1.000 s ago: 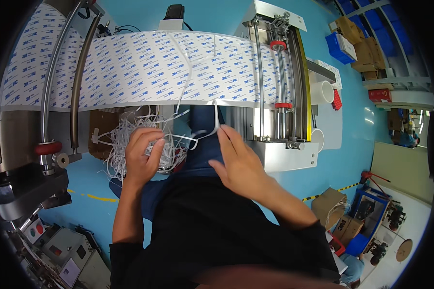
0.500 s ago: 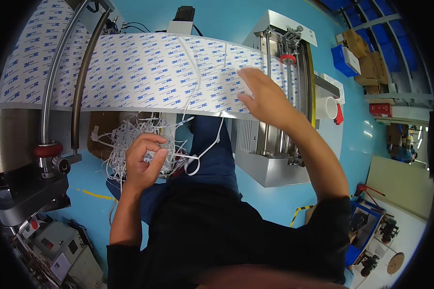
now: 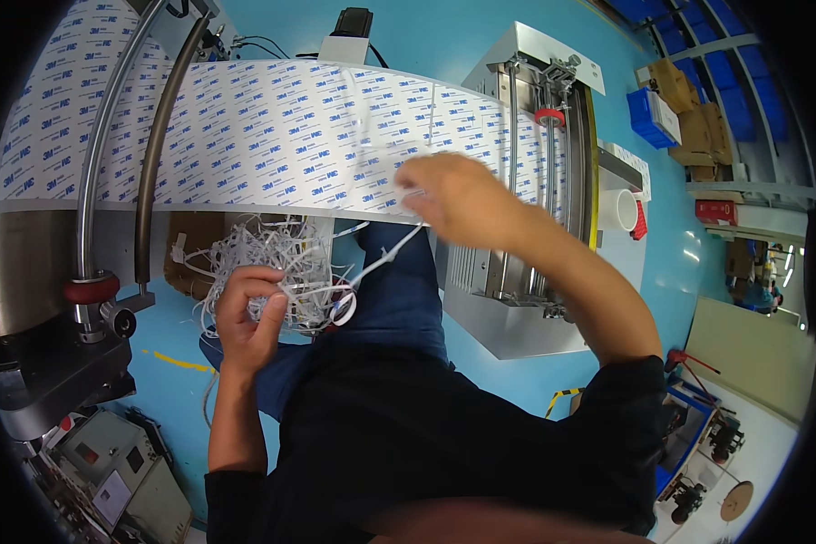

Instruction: Operating a labeling machine, interacting with the touchscreen control panel, and removing label scrap from the rollers.

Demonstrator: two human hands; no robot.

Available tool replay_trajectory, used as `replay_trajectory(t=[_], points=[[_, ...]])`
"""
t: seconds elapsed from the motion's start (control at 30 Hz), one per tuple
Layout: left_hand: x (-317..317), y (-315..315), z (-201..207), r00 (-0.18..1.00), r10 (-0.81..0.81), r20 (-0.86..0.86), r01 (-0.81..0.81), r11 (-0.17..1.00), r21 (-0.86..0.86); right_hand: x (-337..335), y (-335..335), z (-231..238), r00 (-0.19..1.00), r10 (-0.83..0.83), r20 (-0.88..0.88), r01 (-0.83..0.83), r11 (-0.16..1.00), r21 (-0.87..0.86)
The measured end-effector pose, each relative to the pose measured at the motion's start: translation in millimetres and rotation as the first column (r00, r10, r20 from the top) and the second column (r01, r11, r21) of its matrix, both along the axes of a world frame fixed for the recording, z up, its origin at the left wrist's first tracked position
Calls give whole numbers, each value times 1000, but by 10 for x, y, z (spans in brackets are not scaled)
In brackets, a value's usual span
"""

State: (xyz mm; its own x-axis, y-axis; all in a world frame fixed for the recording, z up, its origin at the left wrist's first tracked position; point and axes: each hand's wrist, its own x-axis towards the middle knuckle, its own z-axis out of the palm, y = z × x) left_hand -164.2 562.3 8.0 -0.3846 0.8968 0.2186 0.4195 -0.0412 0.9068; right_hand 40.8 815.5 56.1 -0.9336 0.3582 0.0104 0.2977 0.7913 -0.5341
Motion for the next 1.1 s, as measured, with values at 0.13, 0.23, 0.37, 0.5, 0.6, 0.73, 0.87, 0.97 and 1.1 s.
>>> replay_trajectory(t=[0.13, 0.23, 0.37, 0.5, 0.6, 0.73, 0.87, 0.97, 1.1], points=[[-39, -120, -1, 1000, 15, 2, -15, 1000, 10, -66, -341, 110, 995, 91, -35, -96, 985, -143], [-9, -168, 53, 1000, -10, -23, 10, 1000, -10, -19, -16, -70, 965, -231, -126, 249, 957, 152], [24, -189, 44, 967, -171, -189, 177, 984, 18, 114, 218, -354, 976, -188, -115, 212, 940, 269], [59, -234, 21, 950, -209, -231, 220, 975, 23, -26, 45, -230, 990, -138, 39, 132, 984, 123], [51, -276, -4, 982, -88, -169, 98, 994, 49, -67, 28, -215, 985, -165, -49, 170, 978, 122], [44, -229, 77, 971, -194, -141, 196, 981, 3, 6, 280, -351, 983, -181, 19, 169, 947, 273], [43, -253, 87, 939, -300, -170, 292, 954, -73, -30, 231, -280, 991, -110, 75, 95, 979, 178], [29, -320, 7, 974, -176, -146, 170, 984, -53, -14, 125, -200, 997, -67, 44, 62, 992, 107], [-5, -345, 28, 997, -46, -56, 44, 998, -40, -90, -68, 31, 994, -49, 101, 86, 909, -408]])
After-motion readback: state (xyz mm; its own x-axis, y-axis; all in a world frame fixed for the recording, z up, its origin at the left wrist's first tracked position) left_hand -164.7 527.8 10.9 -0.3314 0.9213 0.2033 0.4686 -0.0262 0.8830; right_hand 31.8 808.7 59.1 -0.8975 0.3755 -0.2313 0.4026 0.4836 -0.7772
